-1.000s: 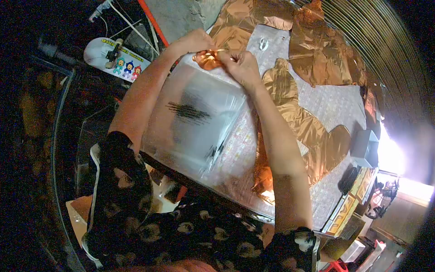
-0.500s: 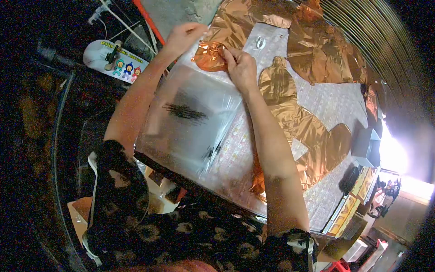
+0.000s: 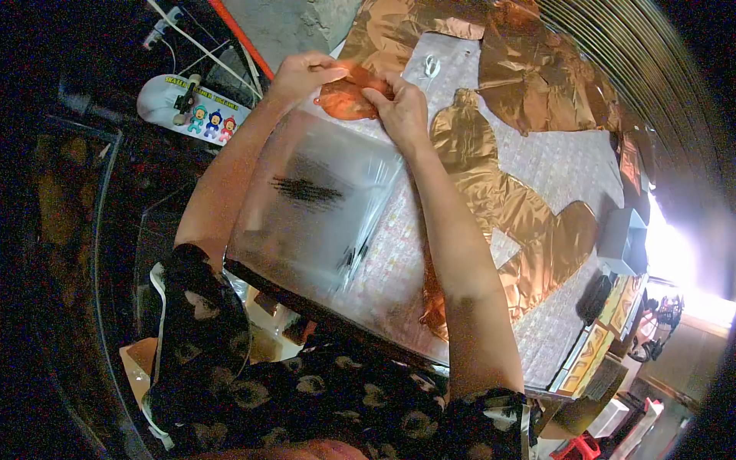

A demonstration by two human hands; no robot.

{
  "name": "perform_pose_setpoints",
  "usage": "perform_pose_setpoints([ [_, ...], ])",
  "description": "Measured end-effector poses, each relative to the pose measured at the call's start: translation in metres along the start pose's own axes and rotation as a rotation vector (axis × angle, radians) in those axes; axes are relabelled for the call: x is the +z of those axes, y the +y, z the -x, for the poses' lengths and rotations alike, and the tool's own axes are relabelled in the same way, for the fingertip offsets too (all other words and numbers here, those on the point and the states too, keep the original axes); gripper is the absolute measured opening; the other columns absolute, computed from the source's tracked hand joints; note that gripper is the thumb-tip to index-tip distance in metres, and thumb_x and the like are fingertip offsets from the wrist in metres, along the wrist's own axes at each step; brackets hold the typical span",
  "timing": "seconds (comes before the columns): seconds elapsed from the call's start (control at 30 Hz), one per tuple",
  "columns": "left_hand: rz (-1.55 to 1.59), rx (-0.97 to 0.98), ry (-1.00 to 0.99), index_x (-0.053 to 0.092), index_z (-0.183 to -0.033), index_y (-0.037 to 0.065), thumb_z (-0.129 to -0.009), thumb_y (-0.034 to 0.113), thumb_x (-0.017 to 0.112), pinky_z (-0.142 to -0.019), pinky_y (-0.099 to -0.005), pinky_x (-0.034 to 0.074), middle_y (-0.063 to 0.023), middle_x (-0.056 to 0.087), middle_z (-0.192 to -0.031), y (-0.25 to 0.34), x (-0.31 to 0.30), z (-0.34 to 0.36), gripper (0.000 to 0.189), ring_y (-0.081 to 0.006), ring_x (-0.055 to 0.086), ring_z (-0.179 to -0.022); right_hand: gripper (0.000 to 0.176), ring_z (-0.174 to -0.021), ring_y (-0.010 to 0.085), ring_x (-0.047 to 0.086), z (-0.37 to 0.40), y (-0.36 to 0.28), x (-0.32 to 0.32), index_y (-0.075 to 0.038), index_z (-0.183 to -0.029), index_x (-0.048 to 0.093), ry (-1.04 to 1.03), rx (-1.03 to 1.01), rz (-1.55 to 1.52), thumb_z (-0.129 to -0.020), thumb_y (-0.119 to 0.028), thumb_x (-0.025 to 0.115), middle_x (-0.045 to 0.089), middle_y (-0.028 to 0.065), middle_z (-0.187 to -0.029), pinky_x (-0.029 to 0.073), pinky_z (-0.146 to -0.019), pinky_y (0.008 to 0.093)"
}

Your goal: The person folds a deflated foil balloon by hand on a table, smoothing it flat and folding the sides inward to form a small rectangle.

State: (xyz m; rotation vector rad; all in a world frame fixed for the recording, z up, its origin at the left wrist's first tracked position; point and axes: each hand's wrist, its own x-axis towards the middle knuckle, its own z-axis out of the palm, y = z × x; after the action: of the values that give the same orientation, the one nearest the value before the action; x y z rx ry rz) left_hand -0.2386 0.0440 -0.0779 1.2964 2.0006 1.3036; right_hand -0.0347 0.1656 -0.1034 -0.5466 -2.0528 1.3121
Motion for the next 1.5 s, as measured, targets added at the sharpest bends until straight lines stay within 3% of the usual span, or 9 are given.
perform_pose_setpoints([
  [0.2, -0.361, 0.336, 0.309, 0.071, -0.085, 0.003, -0.082, 0.015, 0.083, -0.059, -0.0265, 0.049, -0.0015, 0.067, -0.083, 0.046, -0.005, 0.027, 0.017, -0.0067, 0.061, -0.07, 0.018, -0.072, 0.0356, 0.069, -0.001, -0.003, 0.001, -0.002, -0.098, 0.073, 0.087, -0.039, 0.046, -0.098, -0.018, 0.065, 0.07, 0.0241, -0.082, 0.052, -0.067, 0.0424],
  [0.27, -0.176, 0.259, -0.214, 0.075, -0.088, 0.004, -0.078, 0.015, 0.082, -0.068, -0.0289, 0.052, -0.0027, 0.069, -0.084, 0.034, -0.01, 0.032, 0.017, -0.0108, 0.065, -0.078, 0.019, -0.076, 0.0409, 0.069, 0.001, -0.001, 0.004, -0.003, -0.099, 0.073, 0.099, -0.096, 0.074, -0.099, -0.019, 0.064, 0.069, 0.026, -0.084, 0.052, -0.068, 0.0449],
  [0.33, -0.181, 0.285, -0.203, 0.077, -0.091, 0.004, -0.078, 0.015, 0.081, -0.073, -0.0293, 0.052, -0.003, 0.07, -0.085, 0.021, -0.007, 0.033, 0.017, -0.0129, 0.066, -0.081, 0.019, -0.082, 0.0458, 0.067, 0.003, -0.01, -0.001, -0.004, -0.103, 0.073, 0.074, -0.069, 0.144, -0.099, -0.02, 0.063, 0.068, 0.027, -0.088, 0.052, -0.069, 0.0482],
  [0.47, -0.21, 0.197, -0.211, 0.08, -0.099, 0.004, -0.079, 0.014, 0.078, -0.078, -0.0293, 0.053, -0.0056, 0.072, -0.087, 0.018, -0.003, 0.027, 0.022, -0.018, 0.068, -0.084, 0.019, -0.082, 0.0454, 0.067, 0.001, 0.0, 0.001, -0.004, -0.105, 0.073, 0.071, -0.086, 0.155, -0.099, -0.02, 0.064, 0.068, 0.0266, -0.089, 0.052, -0.07, 0.0484],
  [0.53, -0.194, 0.173, -0.211, 0.079, -0.098, 0.003, -0.082, 0.015, 0.078, -0.077, -0.029, 0.053, -0.0052, 0.073, -0.088, 0.02, -0.001, 0.026, 0.02, -0.0164, 0.068, -0.083, 0.021, -0.069, 0.0133, 0.064, 0.001, -0.003, 0.0, 0.002, -0.107, 0.072, 0.053, -0.092, 0.213, -0.103, -0.016, 0.06, 0.071, 0.018, -0.077, 0.051, -0.065, 0.0314],
  [0.87, -0.24, -0.053, -0.232, 0.078, -0.094, -0.001, -0.092, 0.026, 0.077, -0.07, -0.0264, 0.052, -0.0015, 0.072, -0.08, 0.016, -0.002, -0.018, 0.027, -0.008, 0.063, -0.075, 0.03, -0.072, 0.0108, 0.066, 0.007, -0.033, -0.005, 0.001, -0.106, 0.074, -0.054, 0.096, 0.225, -0.09, -0.024, 0.079, 0.076, 0.009, -0.084, 0.053, -0.069, 0.03],
  [0.97, -0.104, -0.137, -0.246, 0.08, -0.102, 0.004, -0.086, 0.034, 0.081, -0.077, -0.0286, 0.054, -0.005, 0.076, -0.087, 0.016, -0.001, -0.029, 0.034, -0.0129, 0.067, -0.079, 0.037, -0.075, 0.0296, 0.073, 0.008, -0.025, -0.003, -0.008, -0.103, 0.078, -0.005, -0.014, 0.142, -0.08, -0.037, 0.084, 0.077, 0.0134, -0.086, 0.055, -0.071, 0.0417],
  [1.03, -0.065, -0.124, -0.22, 0.08, -0.103, 0.002, -0.086, 0.035, 0.081, -0.077, -0.0283, 0.054, -0.0055, 0.076, -0.09, 0.01, 0.001, -0.036, 0.037, -0.0127, 0.068, -0.082, 0.03, -0.072, 0.0098, 0.062, 0.007, -0.015, -0.001, 0.0, -0.113, 0.073, -0.007, -0.078, 0.168, -0.093, -0.022, 0.075, 0.076, 0.0101, -0.086, 0.052, -0.07, 0.0307],
  [1.5, 0.107, 0.02, -0.108, 0.078, -0.1, -0.001, -0.085, 0.019, 0.084, -0.077, -0.024, 0.055, -0.0041, 0.076, -0.093, 0.033, -0.002, -0.013, 0.026, -0.009, 0.068, -0.084, 0.029, -0.065, 0.0092, 0.059, 0.007, -0.017, -0.001, 0.002, -0.108, 0.075, 0.008, -0.019, 0.111, -0.096, -0.024, 0.073, 0.072, 0.008, -0.076, 0.05, -0.063, 0.0299],
])
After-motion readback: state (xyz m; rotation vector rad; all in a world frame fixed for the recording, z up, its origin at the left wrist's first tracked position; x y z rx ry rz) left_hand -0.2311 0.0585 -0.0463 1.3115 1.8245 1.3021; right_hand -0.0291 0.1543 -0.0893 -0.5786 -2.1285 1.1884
